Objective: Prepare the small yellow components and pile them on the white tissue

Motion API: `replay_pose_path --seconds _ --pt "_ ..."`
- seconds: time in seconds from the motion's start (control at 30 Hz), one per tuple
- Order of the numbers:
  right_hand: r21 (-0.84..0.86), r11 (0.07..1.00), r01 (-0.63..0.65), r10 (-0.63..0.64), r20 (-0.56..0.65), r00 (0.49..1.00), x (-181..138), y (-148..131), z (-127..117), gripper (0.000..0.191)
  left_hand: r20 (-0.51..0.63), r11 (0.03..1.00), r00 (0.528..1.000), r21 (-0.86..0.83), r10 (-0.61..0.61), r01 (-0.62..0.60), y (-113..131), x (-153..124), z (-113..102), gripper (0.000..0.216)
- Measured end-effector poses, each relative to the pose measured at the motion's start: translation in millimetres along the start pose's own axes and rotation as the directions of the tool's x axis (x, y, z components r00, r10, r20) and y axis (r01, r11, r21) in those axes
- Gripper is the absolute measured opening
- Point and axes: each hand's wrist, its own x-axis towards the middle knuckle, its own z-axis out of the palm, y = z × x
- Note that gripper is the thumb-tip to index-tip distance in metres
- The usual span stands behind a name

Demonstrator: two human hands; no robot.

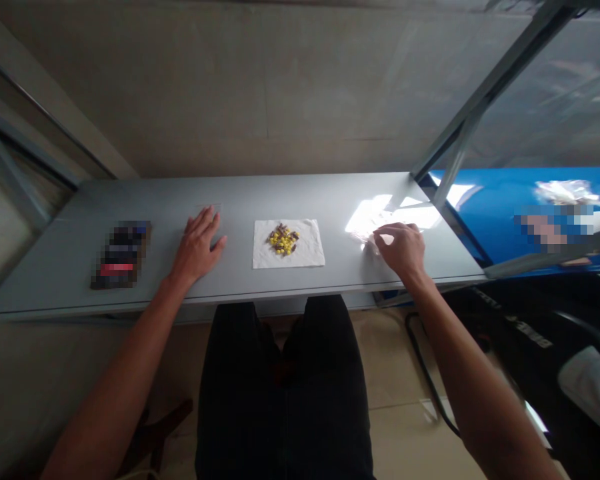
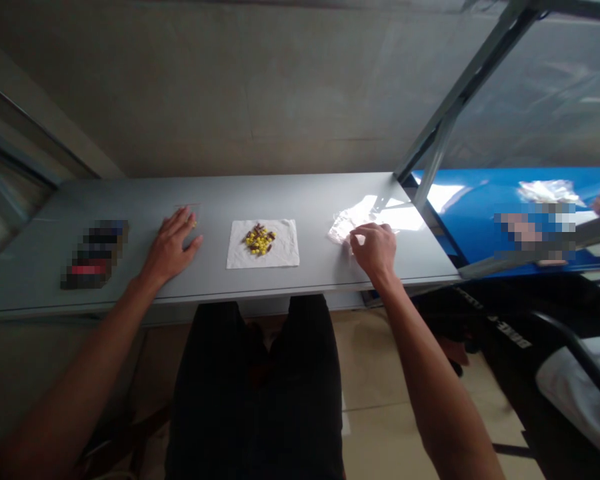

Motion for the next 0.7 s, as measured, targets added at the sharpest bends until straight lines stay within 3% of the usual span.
replay_pose_path --seconds 0.13,0.23,0.33,0.47,0.7 --pt "0.009 1.000 0.001 -0.001 -0.033 0.999 1 -4 2 0.033 -0.110 1.000 0.994 -0.016 -0.001 0.000 13 -14 -10 0.053" --pt "-0.002 1.000 -0.009 0.009 0.019 1.000 0 -9 3 0.029 -0.178 0.998 0.984 -0.058 -0.024 0.014 23 -28 -13 0.042" --pt "-0.002 1.000 -0.024 0.024 0.023 0.999 -1 -14 3 0.029 -0.195 0.997 0.980 -0.071 -0.039 0.026 28 -37 -11 0.033" --pt "-0.046 0.998 -0.037 0.037 0.002 0.999 -4 -22 4 0.045 -0.205 0.995 0.975 -0.065 -0.089 0.077 29 -39 -9 0.029" --pt "-0.050 0.998 0.048 -0.049 -0.004 0.999 -15 -37 9 0.036 -0.203 0.993 0.972 -0.060 -0.115 0.105 32 -40 -10 0.028"
